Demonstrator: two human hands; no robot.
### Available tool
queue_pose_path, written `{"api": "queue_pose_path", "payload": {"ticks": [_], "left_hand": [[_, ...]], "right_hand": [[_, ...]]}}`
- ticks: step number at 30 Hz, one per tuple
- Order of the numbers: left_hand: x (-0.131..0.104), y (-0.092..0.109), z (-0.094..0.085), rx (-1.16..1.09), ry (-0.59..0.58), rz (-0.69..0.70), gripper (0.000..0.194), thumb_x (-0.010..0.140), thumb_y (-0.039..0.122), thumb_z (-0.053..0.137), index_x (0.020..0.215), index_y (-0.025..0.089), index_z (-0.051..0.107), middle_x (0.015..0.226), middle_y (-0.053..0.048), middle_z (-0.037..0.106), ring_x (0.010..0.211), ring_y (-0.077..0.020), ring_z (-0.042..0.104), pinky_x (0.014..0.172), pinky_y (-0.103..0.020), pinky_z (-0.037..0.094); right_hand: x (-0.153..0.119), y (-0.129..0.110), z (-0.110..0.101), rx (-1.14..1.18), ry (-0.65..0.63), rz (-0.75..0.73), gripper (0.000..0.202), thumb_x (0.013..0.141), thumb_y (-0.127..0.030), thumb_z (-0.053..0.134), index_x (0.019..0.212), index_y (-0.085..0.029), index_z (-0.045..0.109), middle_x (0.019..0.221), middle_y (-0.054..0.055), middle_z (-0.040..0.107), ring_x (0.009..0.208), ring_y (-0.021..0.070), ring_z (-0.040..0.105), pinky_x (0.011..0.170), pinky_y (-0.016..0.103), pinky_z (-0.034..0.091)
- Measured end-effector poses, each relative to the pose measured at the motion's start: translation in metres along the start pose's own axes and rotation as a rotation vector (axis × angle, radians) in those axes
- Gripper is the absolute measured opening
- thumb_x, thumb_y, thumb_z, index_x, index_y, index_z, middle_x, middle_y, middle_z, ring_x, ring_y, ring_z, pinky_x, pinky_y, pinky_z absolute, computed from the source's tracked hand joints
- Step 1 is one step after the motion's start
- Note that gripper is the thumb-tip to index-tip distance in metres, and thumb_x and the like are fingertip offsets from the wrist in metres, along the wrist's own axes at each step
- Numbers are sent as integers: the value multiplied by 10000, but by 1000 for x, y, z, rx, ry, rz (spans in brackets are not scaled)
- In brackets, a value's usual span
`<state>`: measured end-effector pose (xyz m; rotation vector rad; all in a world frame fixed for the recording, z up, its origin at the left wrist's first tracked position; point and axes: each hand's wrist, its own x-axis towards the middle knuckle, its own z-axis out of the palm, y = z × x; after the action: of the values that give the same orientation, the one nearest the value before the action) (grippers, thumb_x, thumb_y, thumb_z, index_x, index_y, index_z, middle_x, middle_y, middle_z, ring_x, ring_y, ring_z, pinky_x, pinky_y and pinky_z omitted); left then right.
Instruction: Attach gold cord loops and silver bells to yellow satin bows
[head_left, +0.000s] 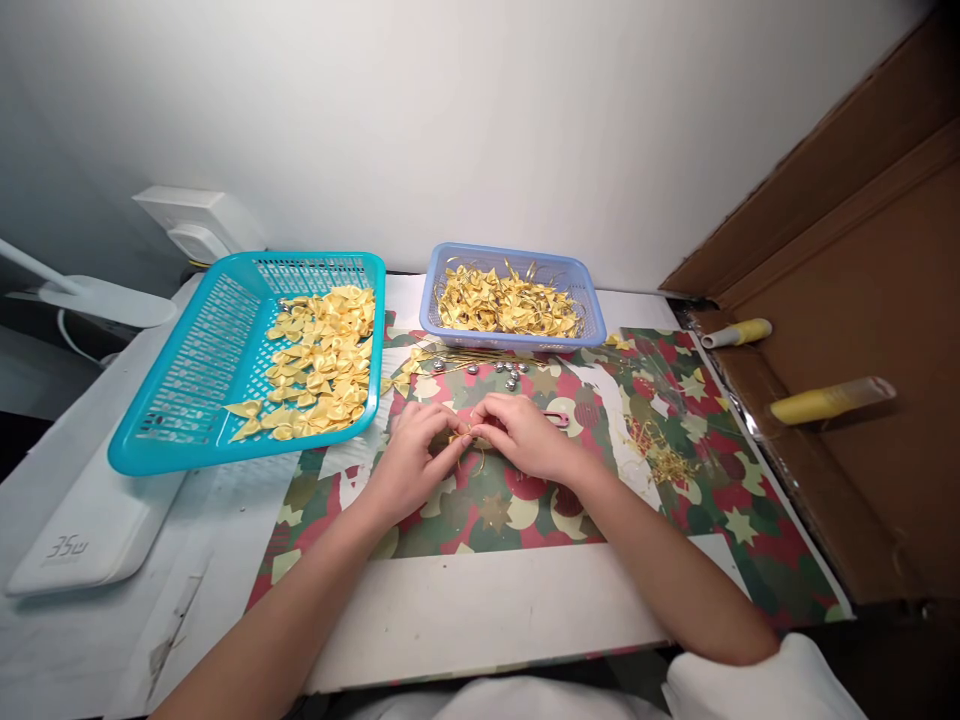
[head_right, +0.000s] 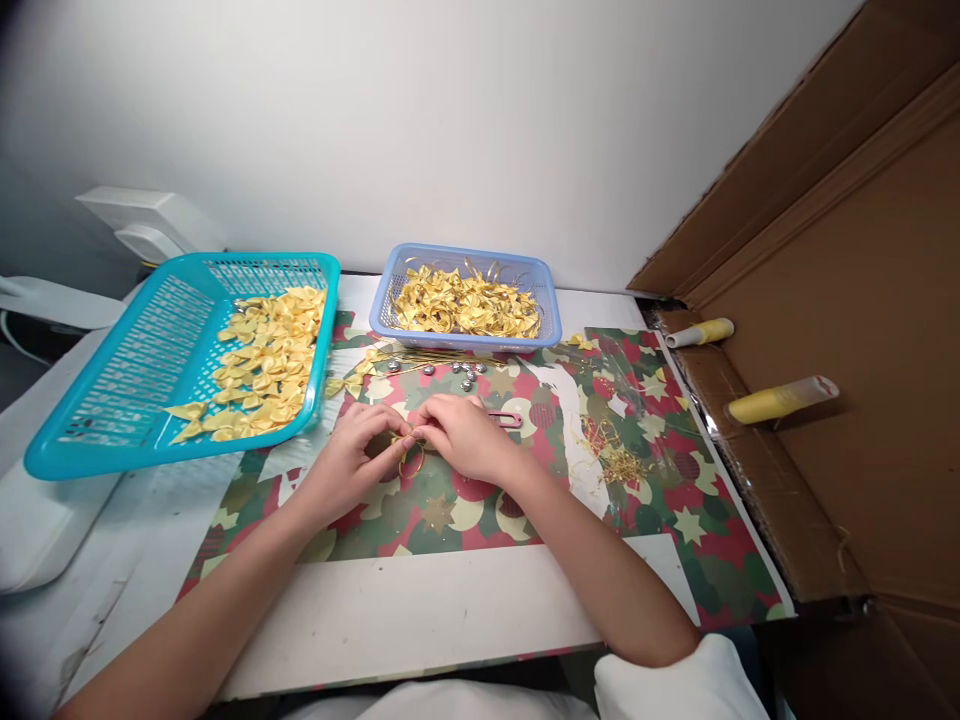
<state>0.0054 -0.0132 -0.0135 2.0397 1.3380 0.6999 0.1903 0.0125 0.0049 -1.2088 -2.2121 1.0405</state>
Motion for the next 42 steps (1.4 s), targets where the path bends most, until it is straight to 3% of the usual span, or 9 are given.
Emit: {"api": "queue_pose_path", "payload": {"ticks": [10,17,21,28,42], "left_hand": [[0,0,0,4,1,0,217,906,344,491,792,218,626,954,-39,628,894,-224,502,803,-369,367],[0,-2,0,-37,19,-52,223,880,369,531,772,223,660,922,-35,637,901,-228,521,809,-369,373],[0,-2,0,-42,28,-78,219,855,373,568,737,223,675,909,-35,639,887,-229,522,790,-359,384],[2,-2,-2,-152,-9,-108,222,851,359,563,727,218,682,908,-36,635,918,-226,552,825,-350,398],[4,-5,-4,-240,-59,-178,208,800,371,582,691,217,670,930,-39,600,950,-233,531,873,-366,377]], "right_hand": [[3,0,4,-90,6,-2,143,931,-182,452,796,-192,497,858,11,590,780,156,515,762,316,341],[-1,-1,-1,-63,11,-41,27,893,-190,558,899,-194,584,904,15,645,853,161,550,858,342,321],[-1,0,-1,-123,7,-67,104,885,-156,561,799,-195,604,797,-1,648,814,158,548,842,343,298],[-2,0,3,-283,64,-173,142,904,-146,472,793,-188,551,823,11,647,793,163,535,867,357,254],[-1,0,10,-411,33,-250,169,959,-183,360,879,-186,509,913,45,639,819,180,533,822,339,264]]}}
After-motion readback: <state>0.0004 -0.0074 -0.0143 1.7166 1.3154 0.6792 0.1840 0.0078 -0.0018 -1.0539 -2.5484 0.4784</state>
